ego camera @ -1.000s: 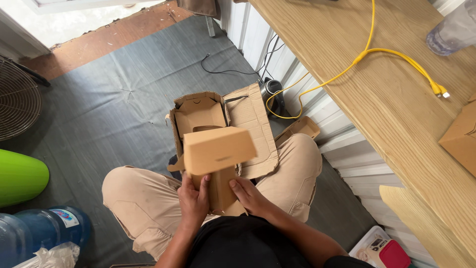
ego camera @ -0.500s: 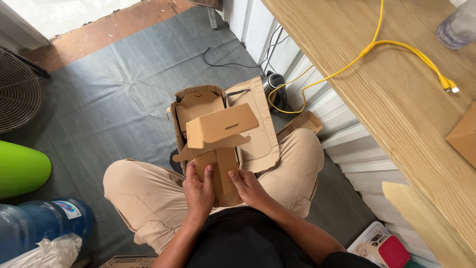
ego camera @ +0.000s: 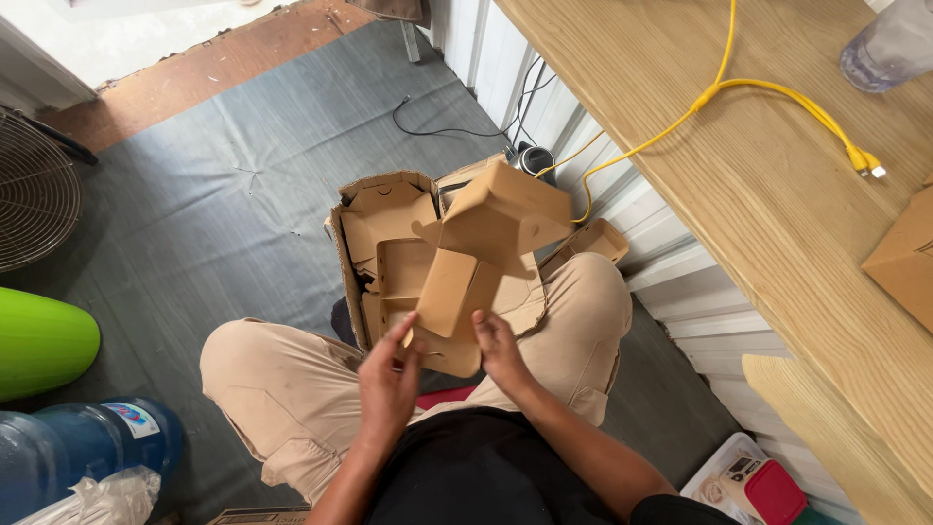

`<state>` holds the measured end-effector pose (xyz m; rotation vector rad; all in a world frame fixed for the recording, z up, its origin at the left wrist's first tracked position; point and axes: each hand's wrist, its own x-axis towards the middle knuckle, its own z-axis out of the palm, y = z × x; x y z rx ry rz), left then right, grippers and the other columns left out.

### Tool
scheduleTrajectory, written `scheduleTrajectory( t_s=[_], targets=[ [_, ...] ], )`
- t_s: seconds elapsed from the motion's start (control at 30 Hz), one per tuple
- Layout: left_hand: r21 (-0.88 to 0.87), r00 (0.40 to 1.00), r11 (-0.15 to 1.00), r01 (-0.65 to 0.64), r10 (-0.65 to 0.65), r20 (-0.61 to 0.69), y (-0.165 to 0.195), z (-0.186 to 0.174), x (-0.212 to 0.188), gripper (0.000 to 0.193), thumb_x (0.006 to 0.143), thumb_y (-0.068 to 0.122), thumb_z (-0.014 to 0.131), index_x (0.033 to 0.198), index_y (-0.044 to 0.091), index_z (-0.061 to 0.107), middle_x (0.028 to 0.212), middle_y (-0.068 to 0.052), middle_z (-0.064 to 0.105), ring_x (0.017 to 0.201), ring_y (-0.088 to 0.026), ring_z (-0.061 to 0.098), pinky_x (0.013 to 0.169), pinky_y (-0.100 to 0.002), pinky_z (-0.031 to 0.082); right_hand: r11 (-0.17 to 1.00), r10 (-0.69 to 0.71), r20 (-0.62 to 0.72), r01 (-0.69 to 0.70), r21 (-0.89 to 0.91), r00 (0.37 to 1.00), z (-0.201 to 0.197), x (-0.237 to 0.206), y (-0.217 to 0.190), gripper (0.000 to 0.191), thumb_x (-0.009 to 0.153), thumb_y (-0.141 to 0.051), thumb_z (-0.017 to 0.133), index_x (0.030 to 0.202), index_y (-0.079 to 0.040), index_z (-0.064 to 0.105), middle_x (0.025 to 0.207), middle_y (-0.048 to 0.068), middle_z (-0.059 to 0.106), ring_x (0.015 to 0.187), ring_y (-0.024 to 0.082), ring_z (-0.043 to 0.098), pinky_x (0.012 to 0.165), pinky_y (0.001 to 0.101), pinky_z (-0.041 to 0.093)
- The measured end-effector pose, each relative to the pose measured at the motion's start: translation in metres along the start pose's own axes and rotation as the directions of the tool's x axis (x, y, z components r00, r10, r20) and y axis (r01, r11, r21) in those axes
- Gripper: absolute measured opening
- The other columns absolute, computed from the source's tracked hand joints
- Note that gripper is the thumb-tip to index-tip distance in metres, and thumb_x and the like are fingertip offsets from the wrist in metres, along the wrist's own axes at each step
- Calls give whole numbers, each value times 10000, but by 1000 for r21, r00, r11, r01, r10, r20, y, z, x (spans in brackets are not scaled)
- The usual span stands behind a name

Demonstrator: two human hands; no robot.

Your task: The person sits on the floor and folds flat die-cut cardboard blanks into takeout food boxes, pressing creases and tucking tabs to shape each box, then sets finished boxes aside and picks up the next blank.

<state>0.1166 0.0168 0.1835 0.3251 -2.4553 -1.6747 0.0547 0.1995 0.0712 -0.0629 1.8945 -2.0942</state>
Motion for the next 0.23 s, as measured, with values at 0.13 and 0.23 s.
scheduleTrajectory(
  t_s=[0.13, 0.23],
  targets=[
    [221, 896, 904, -365, 406, -182, -10, -15, 6, 448, 884, -58, 623, 1289, 121, 695, 1110, -82, 743, 871, -204, 717, 762, -349, 578, 999, 49, 220, -48, -9, 974, -5, 2, 26, 534, 1059, -578, 461, 877, -77, 495, 732, -19, 477, 657, 104, 500, 631, 266, 468],
    [358, 803, 789, -500, 576, -150, -21, -27, 10, 437, 872, -70, 626, 1241, 148, 707, 1086, -60, 752, 875, -223, 718, 783, -348, 568, 975, 105, 257, -150, 165, 961, -16, 0, 44, 514, 1042, -574, 514, 843, -102, 472, 691, 4, 453, 646, 148, 551, 645, 317, 529]
  ],
)
